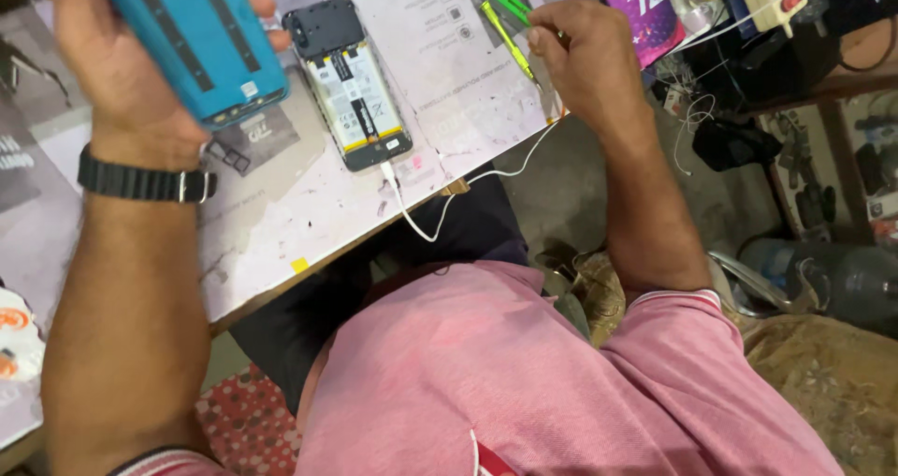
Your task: The person disassembles a smartphone, removing the back cover and battery. They then reassemble the device by placing the battery back inside and snapping the back cover onto the frame. The person handles the phone and its components by hand throughout the process.
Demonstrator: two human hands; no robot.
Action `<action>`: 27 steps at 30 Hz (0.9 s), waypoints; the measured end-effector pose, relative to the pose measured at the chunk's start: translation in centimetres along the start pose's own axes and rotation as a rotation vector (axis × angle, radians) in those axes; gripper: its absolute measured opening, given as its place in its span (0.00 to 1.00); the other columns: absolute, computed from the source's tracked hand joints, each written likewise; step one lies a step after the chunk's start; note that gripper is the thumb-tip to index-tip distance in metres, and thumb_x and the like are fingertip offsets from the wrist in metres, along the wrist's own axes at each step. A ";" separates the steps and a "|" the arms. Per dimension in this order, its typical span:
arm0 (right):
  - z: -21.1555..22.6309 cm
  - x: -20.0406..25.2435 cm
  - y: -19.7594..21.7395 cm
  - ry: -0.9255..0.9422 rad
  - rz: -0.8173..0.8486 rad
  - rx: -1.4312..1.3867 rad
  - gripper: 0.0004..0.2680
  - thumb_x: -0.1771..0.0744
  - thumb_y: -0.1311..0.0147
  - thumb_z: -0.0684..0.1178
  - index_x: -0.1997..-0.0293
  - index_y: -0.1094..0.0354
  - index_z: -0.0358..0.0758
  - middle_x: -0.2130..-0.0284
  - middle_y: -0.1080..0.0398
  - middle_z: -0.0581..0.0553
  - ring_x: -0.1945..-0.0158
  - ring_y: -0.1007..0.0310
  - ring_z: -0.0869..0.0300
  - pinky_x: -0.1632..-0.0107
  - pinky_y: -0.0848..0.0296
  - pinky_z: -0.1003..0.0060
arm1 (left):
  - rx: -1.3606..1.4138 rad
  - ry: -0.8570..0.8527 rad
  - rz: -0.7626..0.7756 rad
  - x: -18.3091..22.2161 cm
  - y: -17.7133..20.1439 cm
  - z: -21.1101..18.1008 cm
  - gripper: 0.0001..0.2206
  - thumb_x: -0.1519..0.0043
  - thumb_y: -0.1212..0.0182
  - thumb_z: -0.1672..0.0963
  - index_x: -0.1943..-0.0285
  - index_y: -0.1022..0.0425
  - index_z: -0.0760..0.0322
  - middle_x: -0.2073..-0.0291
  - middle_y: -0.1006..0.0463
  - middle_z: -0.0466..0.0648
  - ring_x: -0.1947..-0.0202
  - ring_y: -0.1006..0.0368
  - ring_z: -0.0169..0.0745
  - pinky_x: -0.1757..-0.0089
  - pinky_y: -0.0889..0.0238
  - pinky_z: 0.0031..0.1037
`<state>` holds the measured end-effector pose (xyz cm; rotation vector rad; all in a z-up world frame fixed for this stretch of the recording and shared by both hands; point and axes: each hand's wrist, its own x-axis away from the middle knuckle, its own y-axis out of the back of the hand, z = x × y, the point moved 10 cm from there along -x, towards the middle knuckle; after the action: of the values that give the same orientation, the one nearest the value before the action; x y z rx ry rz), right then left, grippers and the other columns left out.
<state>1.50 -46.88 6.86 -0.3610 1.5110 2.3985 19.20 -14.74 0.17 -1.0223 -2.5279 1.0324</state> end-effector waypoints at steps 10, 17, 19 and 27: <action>9.2 -0.4 -3.1 0.250 -0.005 -0.220 0.06 0.33 0.35 0.41 0.55 0.27 0.36 0.69 0.25 0.42 0.69 0.24 0.55 0.66 0.28 0.62 | 0.140 0.004 -0.110 -0.5 0.5 -0.2 0.32 0.29 0.64 0.39 0.31 0.37 0.65 0.47 0.27 0.63 0.54 0.26 0.61 0.53 0.30 0.52; 11.5 -0.3 -2.5 0.417 -0.163 -0.242 0.07 0.34 0.34 0.40 0.58 0.30 0.35 0.78 0.33 0.43 0.75 0.31 0.51 0.70 0.35 0.56 | 0.090 0.014 -0.159 -0.6 1.3 -0.1 0.35 0.31 0.65 0.38 0.34 0.34 0.70 0.49 0.26 0.63 0.55 0.27 0.60 0.55 0.31 0.51; 11.2 0.0 -2.2 0.441 -0.237 -0.240 0.07 0.35 0.33 0.39 0.58 0.30 0.34 0.78 0.34 0.44 0.76 0.32 0.51 0.71 0.36 0.56 | 0.090 0.030 -0.190 -0.6 1.7 0.2 0.37 0.31 0.66 0.37 0.37 0.32 0.73 0.50 0.25 0.63 0.56 0.27 0.60 0.55 0.31 0.51; 10.5 0.3 -3.4 0.437 -0.256 -0.215 0.06 0.35 0.33 0.41 0.61 0.29 0.37 0.79 0.35 0.46 0.75 0.33 0.53 0.70 0.34 0.58 | 0.112 0.080 -0.271 -1.1 2.2 0.9 0.41 0.33 0.69 0.36 0.46 0.30 0.80 0.56 0.26 0.61 0.59 0.28 0.59 0.51 0.31 0.50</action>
<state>1.87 -35.97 8.29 -1.1160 1.2612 2.3743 20.72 -14.81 -1.87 -0.6549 -2.4278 1.0180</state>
